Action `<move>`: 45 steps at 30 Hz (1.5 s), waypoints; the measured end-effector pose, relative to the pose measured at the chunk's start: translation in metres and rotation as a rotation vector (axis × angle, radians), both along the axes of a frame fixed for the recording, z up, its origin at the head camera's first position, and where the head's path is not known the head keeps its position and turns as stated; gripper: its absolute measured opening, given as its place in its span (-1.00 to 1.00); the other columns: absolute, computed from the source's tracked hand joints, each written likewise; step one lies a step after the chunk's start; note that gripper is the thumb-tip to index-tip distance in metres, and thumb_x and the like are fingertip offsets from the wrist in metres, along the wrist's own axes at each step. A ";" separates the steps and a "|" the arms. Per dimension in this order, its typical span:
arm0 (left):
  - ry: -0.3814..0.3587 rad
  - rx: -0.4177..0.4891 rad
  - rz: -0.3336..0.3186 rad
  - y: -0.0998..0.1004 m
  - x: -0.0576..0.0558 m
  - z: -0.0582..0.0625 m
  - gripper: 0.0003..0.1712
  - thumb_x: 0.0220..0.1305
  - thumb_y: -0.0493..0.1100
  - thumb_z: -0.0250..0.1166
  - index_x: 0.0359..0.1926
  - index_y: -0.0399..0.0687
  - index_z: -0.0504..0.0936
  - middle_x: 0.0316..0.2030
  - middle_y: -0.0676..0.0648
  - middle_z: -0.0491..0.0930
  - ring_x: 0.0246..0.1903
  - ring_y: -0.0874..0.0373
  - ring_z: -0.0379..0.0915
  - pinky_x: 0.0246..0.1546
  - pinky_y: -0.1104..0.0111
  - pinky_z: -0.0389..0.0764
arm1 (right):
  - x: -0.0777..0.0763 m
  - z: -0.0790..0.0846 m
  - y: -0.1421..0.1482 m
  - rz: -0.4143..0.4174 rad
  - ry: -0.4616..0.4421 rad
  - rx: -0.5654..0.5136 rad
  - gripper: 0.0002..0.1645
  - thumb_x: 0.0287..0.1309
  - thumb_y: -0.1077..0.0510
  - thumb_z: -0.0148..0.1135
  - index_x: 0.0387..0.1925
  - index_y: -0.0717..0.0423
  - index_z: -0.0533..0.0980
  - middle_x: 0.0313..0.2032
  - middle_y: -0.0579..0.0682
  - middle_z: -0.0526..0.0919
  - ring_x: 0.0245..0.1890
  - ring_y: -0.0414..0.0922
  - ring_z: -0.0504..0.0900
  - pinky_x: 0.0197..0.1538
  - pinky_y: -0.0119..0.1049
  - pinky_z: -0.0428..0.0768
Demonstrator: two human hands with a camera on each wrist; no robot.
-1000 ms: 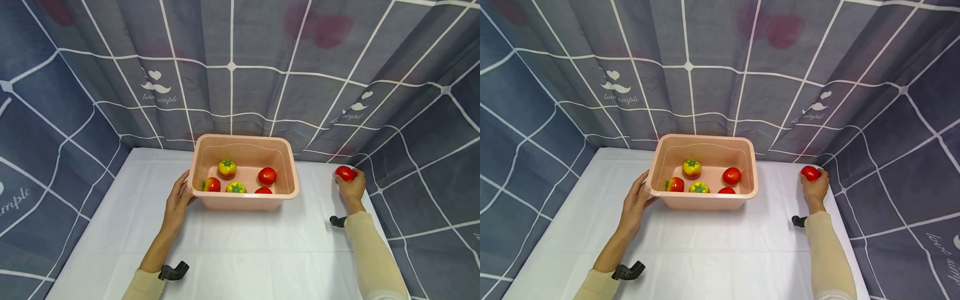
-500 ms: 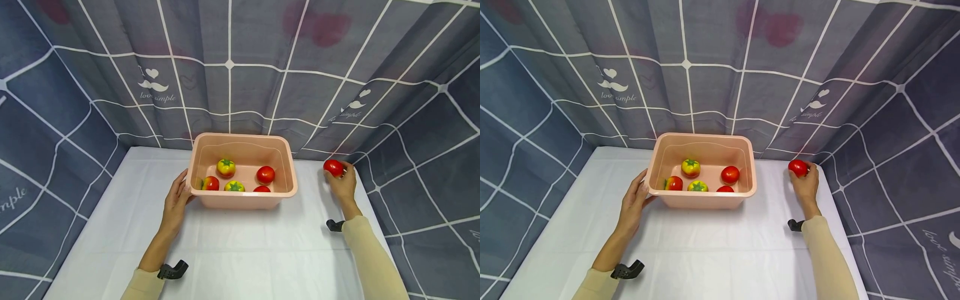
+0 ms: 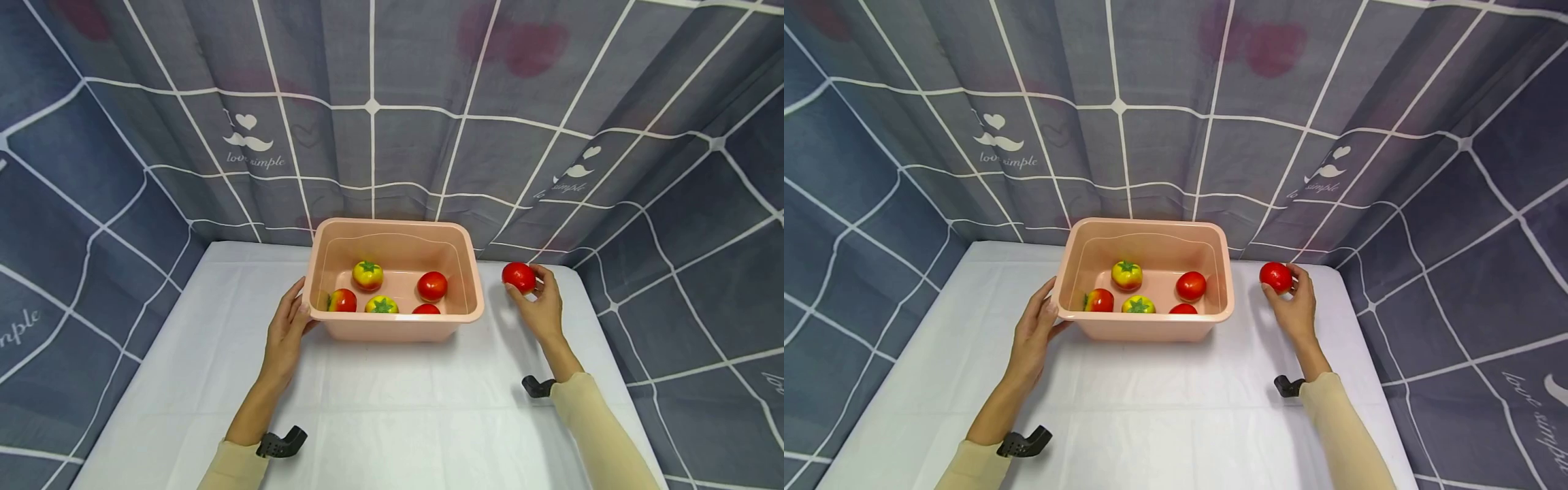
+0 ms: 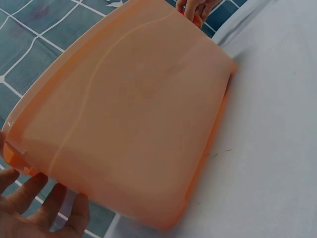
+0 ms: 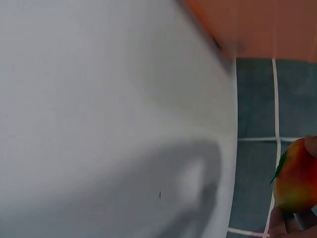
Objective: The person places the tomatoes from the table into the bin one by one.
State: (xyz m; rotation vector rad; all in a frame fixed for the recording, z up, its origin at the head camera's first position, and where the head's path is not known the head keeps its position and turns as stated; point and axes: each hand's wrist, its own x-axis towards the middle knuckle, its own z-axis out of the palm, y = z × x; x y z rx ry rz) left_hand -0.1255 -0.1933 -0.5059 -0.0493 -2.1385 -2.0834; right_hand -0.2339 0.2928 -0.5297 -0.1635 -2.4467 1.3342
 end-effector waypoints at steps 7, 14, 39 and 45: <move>-0.016 -0.001 0.003 0.000 0.000 -0.001 -0.38 0.74 -0.05 0.04 0.69 0.28 0.20 0.57 -0.18 0.40 0.38 0.25 0.54 0.23 0.55 0.66 | 0.019 0.001 -0.019 0.041 0.032 -0.021 -0.10 0.24 0.17 0.56 0.53 0.11 0.35 0.46 0.19 0.47 0.35 0.21 0.60 0.45 -0.50 0.53; -0.014 -0.003 0.011 0.000 0.000 0.000 -0.38 0.73 -0.05 0.05 0.69 0.29 0.21 0.56 -0.18 0.41 0.38 0.24 0.55 0.22 0.55 0.67 | 0.029 0.007 -0.032 0.086 0.082 -0.085 -0.10 0.22 0.19 0.58 0.52 0.07 0.36 0.45 0.13 0.49 0.36 0.14 0.60 0.31 -0.75 0.47; -0.026 -0.023 0.031 0.001 0.001 -0.001 -0.38 0.74 -0.02 0.04 0.69 0.32 0.21 0.57 -0.13 0.41 0.30 0.45 0.54 0.21 0.59 0.65 | 0.022 0.093 -0.078 0.332 0.216 -0.014 -0.08 0.15 0.27 0.60 0.50 0.00 0.41 0.37 0.08 0.59 0.24 -0.12 0.61 0.32 -0.67 0.51; -0.035 -0.036 0.037 0.000 0.000 -0.002 -0.39 0.74 0.03 0.03 0.68 0.37 0.21 0.57 -0.11 0.40 0.30 0.46 0.54 0.20 0.61 0.64 | 0.011 0.102 -0.094 0.426 0.198 0.101 -0.14 0.16 0.17 0.63 0.47 -0.05 0.47 0.32 0.04 0.63 0.21 0.01 0.66 0.30 -0.52 0.56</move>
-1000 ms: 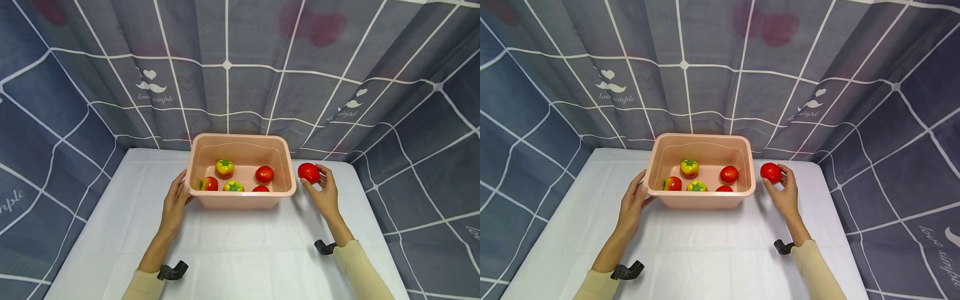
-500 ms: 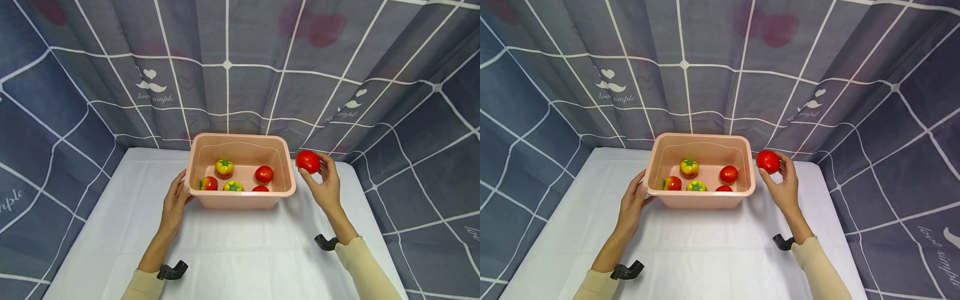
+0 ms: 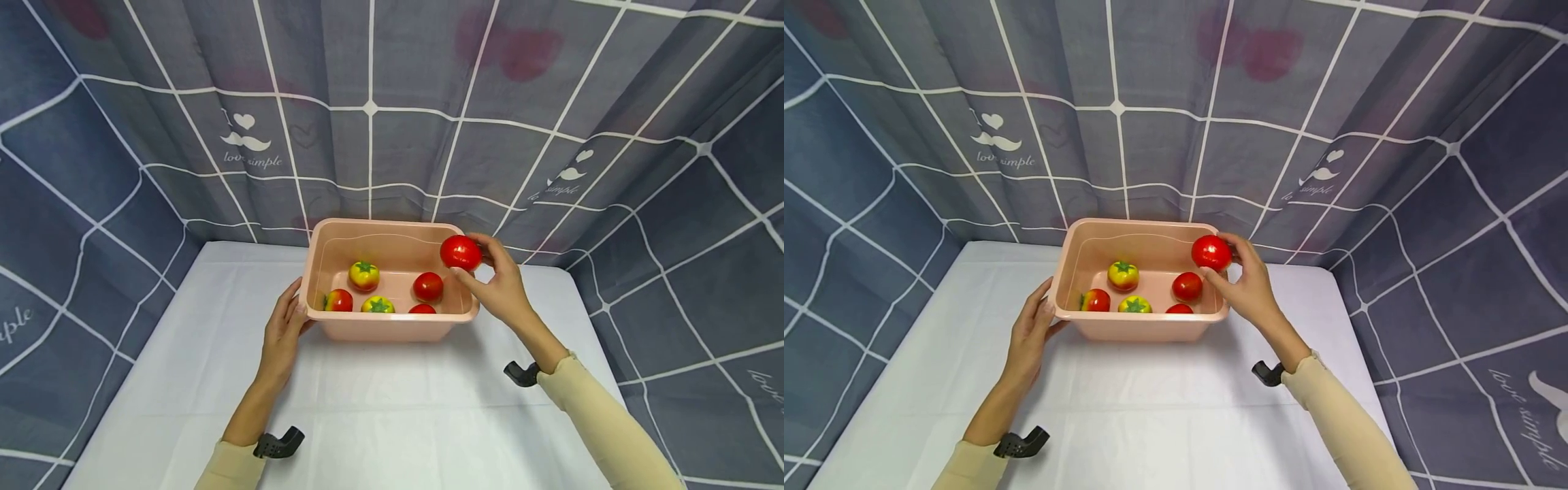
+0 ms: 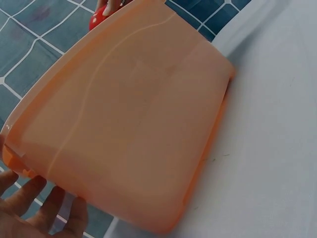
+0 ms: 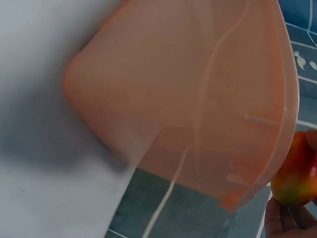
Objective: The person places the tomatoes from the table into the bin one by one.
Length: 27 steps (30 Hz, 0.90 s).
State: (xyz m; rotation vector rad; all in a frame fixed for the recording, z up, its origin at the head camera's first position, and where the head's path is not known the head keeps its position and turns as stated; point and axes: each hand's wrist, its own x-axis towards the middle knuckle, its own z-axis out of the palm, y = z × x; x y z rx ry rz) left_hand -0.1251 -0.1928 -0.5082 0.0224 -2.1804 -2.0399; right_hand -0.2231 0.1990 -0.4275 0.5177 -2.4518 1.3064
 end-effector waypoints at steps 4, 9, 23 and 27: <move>0.001 0.003 -0.004 -0.001 0.000 0.000 -0.39 0.74 0.03 0.03 0.68 0.37 0.21 0.57 -0.11 0.41 0.35 0.34 0.53 0.22 0.60 0.64 | -0.009 0.003 -0.010 0.035 0.021 0.072 -0.13 0.15 0.11 0.64 0.47 -0.06 0.49 0.27 0.01 0.64 0.18 -0.02 0.66 0.25 -0.25 0.65; 0.003 0.008 -0.009 -0.001 0.000 0.000 -0.39 0.74 0.01 0.03 0.68 0.35 0.21 0.57 -0.11 0.41 0.36 0.35 0.53 0.22 0.58 0.65 | -0.016 0.006 -0.020 0.108 -0.009 0.127 -0.13 0.16 0.05 0.64 0.48 -0.14 0.48 0.29 -0.04 0.61 0.22 -0.06 0.62 0.28 -0.01 0.67; 0.007 0.011 -0.012 -0.001 0.000 0.002 -0.38 0.74 0.01 0.03 0.69 0.34 0.20 0.57 -0.11 0.41 0.30 0.48 0.52 0.22 0.60 0.64 | -0.042 0.019 -0.042 0.230 -0.044 0.334 -0.18 0.19 0.02 0.61 0.44 -0.02 0.50 0.36 -0.01 0.59 0.33 0.00 0.57 0.37 0.07 0.65; 0.003 0.016 -0.009 -0.001 0.000 0.001 -0.38 0.74 0.00 0.03 0.69 0.33 0.20 0.57 -0.12 0.40 0.31 0.44 0.52 0.22 0.59 0.64 | -0.046 0.019 -0.051 0.279 -0.071 0.374 -0.18 0.19 -0.01 0.61 0.44 -0.04 0.50 0.38 0.00 0.60 0.42 0.04 0.48 0.44 0.10 0.58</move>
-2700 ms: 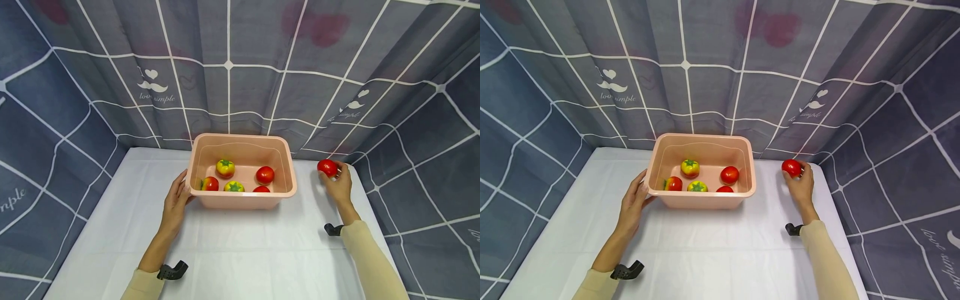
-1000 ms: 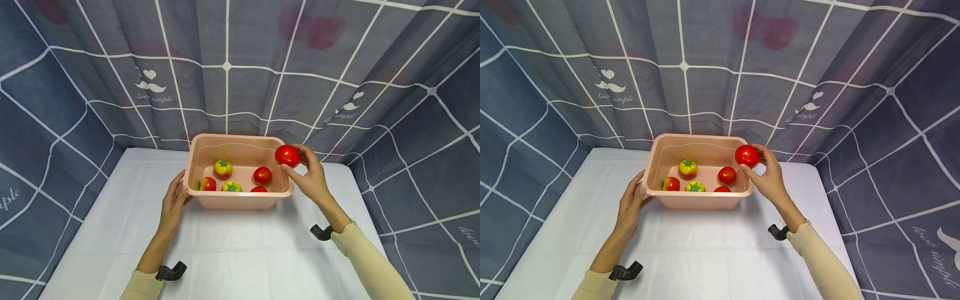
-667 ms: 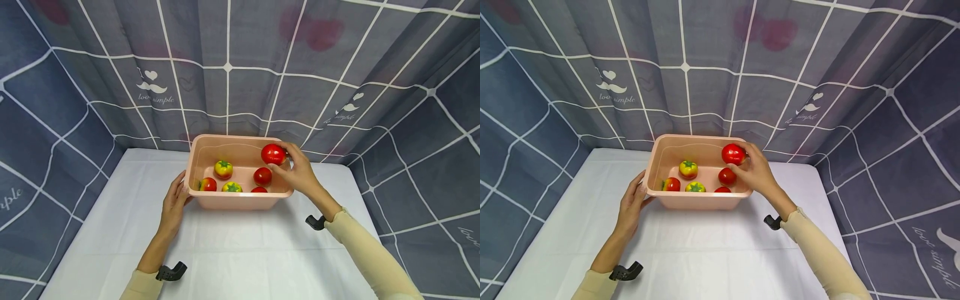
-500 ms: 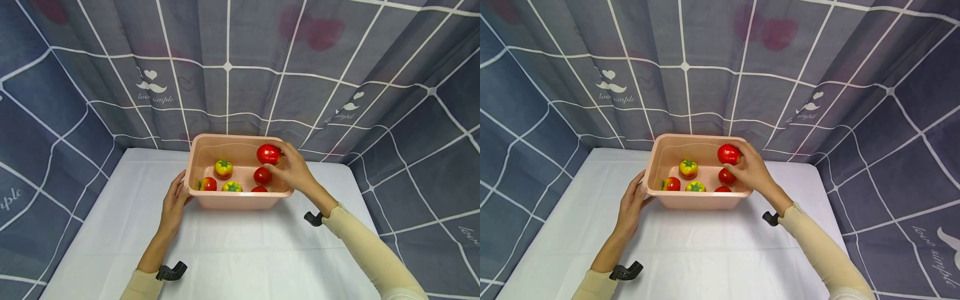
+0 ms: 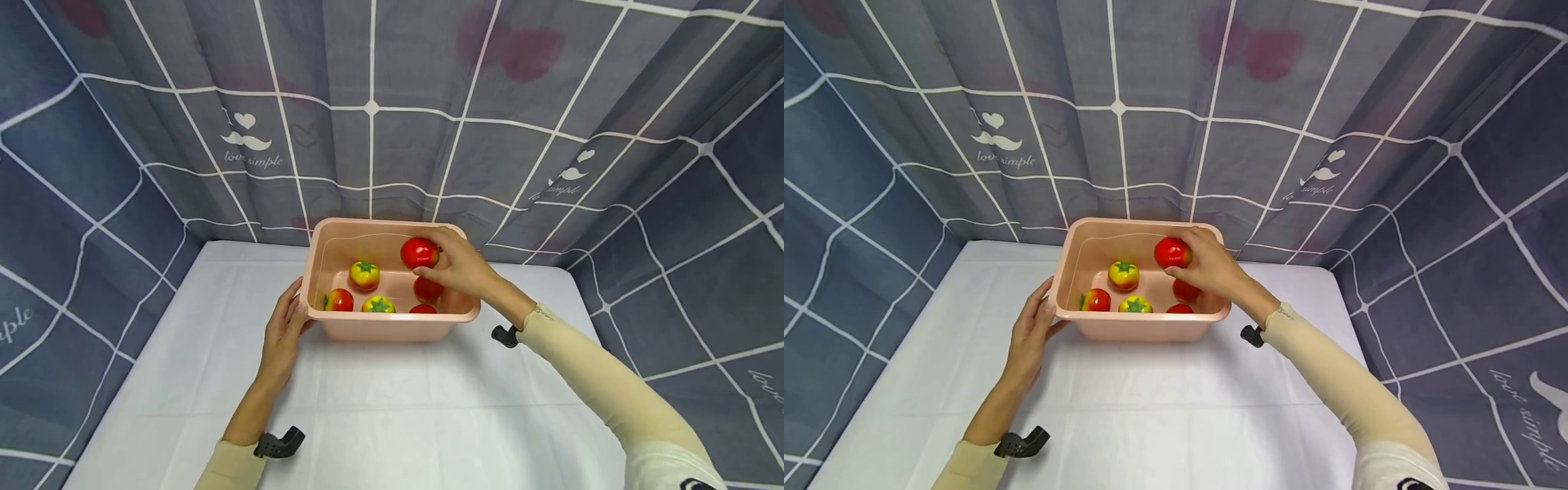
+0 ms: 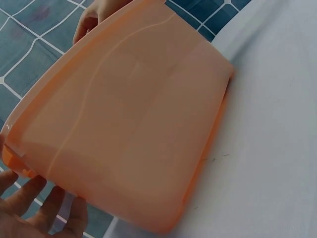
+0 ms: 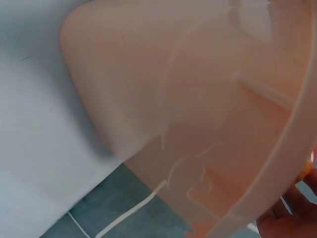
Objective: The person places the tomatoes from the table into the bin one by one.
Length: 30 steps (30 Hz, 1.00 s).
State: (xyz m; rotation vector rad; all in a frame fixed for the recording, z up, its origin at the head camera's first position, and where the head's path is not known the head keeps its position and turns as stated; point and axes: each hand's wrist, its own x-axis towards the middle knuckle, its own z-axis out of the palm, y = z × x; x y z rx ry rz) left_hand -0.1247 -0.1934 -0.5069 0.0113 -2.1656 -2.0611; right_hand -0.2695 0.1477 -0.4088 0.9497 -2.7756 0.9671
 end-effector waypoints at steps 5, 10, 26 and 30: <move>-0.009 -0.004 0.005 0.001 0.000 0.000 -0.38 0.74 0.01 0.03 0.68 0.36 0.20 0.58 -0.08 0.40 0.41 0.20 0.51 0.21 0.60 0.64 | -0.002 0.001 -0.007 0.023 0.009 0.032 -0.19 0.18 0.00 0.62 0.43 -0.05 0.50 0.38 -0.01 0.62 0.46 0.09 0.45 0.48 0.13 0.52; -0.009 -0.002 0.004 0.001 0.000 0.000 -0.39 0.74 0.02 0.04 0.68 0.37 0.21 0.58 -0.08 0.40 0.46 0.07 0.48 0.22 0.60 0.64 | -0.003 0.004 -0.011 0.038 0.032 0.007 -0.20 0.19 0.03 0.62 0.41 0.00 0.51 0.31 0.00 0.64 0.32 0.05 0.58 0.38 0.03 0.63; -0.003 -0.009 0.010 -0.001 0.000 -0.001 -0.38 0.74 0.02 0.03 0.68 0.36 0.20 0.58 -0.09 0.40 0.34 0.42 0.51 0.21 0.61 0.64 | 0.011 0.001 0.002 -0.006 0.006 -0.082 -0.33 0.28 0.02 0.56 0.37 -0.03 0.55 0.30 -0.02 0.64 0.20 0.08 0.67 0.33 0.02 0.69; -0.011 -0.017 0.010 0.000 0.000 -0.001 -0.38 0.74 0.04 0.04 0.68 0.39 0.20 0.59 -0.09 0.39 0.40 0.27 0.51 0.22 0.59 0.64 | 0.024 -0.006 0.019 -0.091 0.026 -0.177 -0.38 0.29 0.02 0.55 0.35 -0.09 0.58 0.22 -0.04 0.69 0.19 0.07 0.69 0.32 0.04 0.69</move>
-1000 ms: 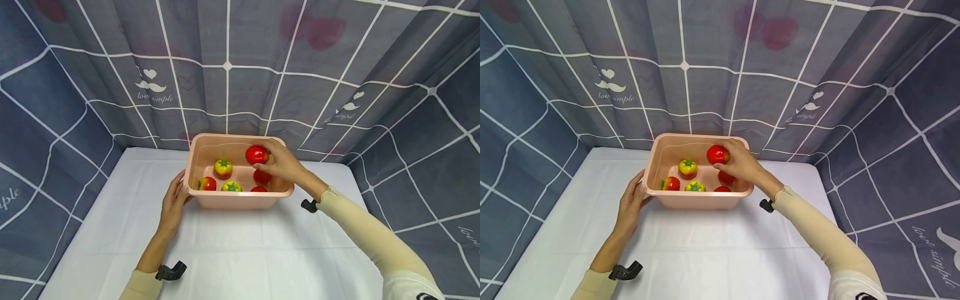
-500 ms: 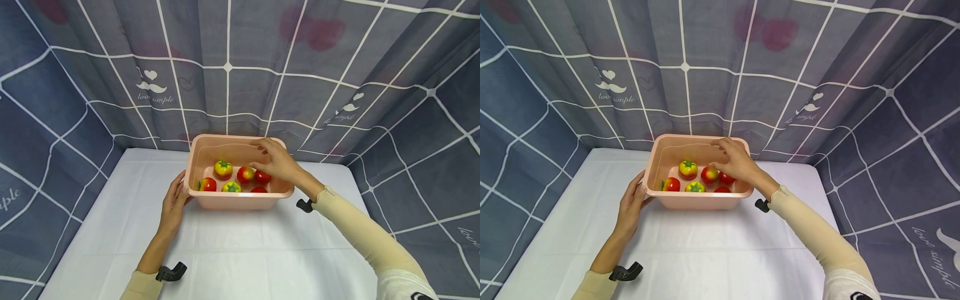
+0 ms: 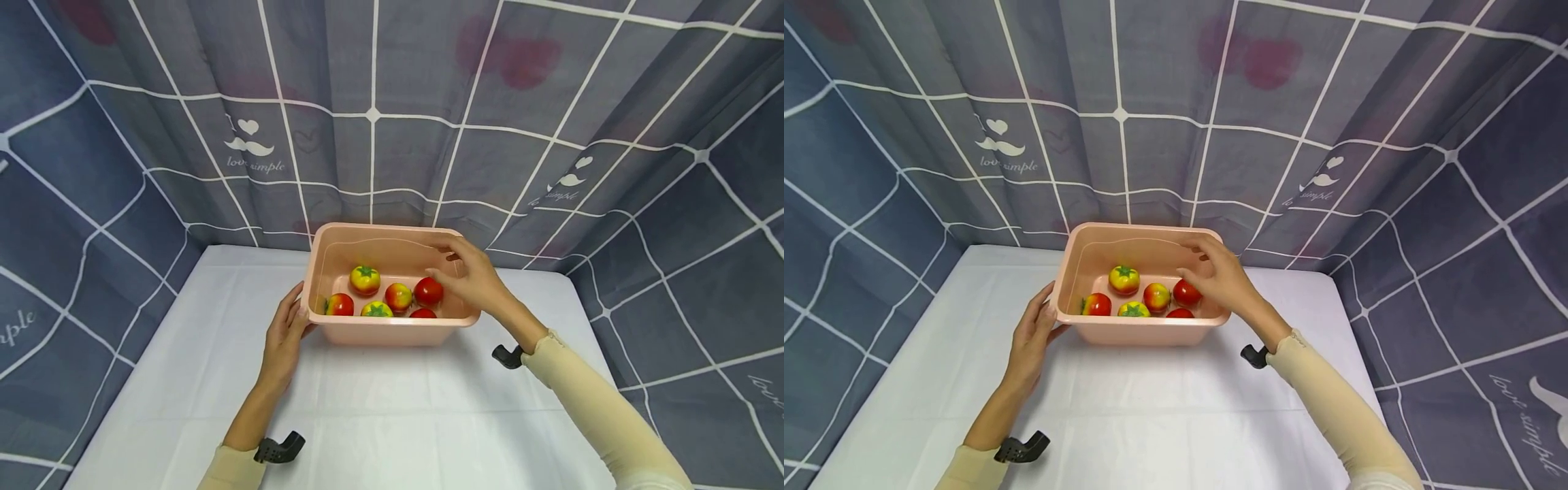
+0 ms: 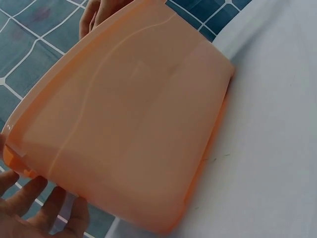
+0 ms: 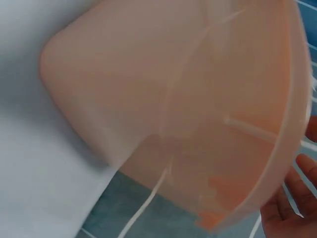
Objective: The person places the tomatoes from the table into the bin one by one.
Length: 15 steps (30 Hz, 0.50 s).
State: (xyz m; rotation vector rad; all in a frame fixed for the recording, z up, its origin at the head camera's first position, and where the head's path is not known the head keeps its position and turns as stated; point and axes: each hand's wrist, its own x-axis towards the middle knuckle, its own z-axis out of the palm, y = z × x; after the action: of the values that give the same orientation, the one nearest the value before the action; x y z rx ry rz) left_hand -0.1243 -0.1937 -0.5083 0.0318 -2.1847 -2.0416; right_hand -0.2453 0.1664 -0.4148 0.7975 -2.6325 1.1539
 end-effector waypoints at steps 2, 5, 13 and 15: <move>-0.001 -0.005 -0.006 0.000 0.000 -0.001 -0.38 0.73 0.05 0.04 0.68 0.39 0.20 0.59 -0.10 0.39 0.42 0.21 0.51 0.24 0.56 0.65 | 0.009 -0.005 0.011 -0.051 0.038 -0.056 -0.42 0.29 0.08 0.55 0.31 -0.02 0.60 0.17 0.03 0.72 0.16 0.09 0.69 0.30 0.03 0.68; 0.017 -0.050 -0.020 -0.004 0.000 -0.002 -0.38 0.74 0.04 0.04 0.69 0.35 0.20 0.57 -0.15 0.41 0.39 0.27 0.54 0.24 0.54 0.66 | 0.024 -0.014 0.028 -0.118 0.091 -0.137 -0.49 0.29 0.18 0.53 0.25 0.09 0.63 0.15 0.11 0.73 0.15 0.11 0.67 0.29 -0.09 0.67; 0.138 -0.365 -0.024 -0.037 0.001 0.003 -0.42 0.74 -0.09 0.04 0.66 0.26 0.29 0.52 -0.12 0.49 0.45 0.32 0.44 0.28 0.55 0.58 | 0.055 -0.051 0.075 -0.256 0.108 -0.176 -0.45 0.32 0.23 0.50 0.31 0.07 0.61 0.20 0.06 0.71 0.24 -0.02 0.63 0.25 -0.46 0.58; 0.141 -0.461 -0.018 -0.046 0.003 0.005 -0.41 0.74 -0.07 0.04 0.66 0.29 0.28 0.55 -0.08 0.46 0.54 0.13 0.36 0.41 0.27 0.56 | 0.062 -0.059 0.086 -0.295 0.074 -0.127 -0.42 0.33 0.20 0.49 0.35 0.06 0.57 0.24 0.07 0.69 0.26 0.01 0.62 0.28 -0.36 0.59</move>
State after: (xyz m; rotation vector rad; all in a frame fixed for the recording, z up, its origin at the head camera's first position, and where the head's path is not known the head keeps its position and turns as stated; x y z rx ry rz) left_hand -0.1215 -0.2392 -0.5032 -0.1787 -2.5053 -1.4493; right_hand -0.1830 0.2525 -0.4742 0.4037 -2.4798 1.1689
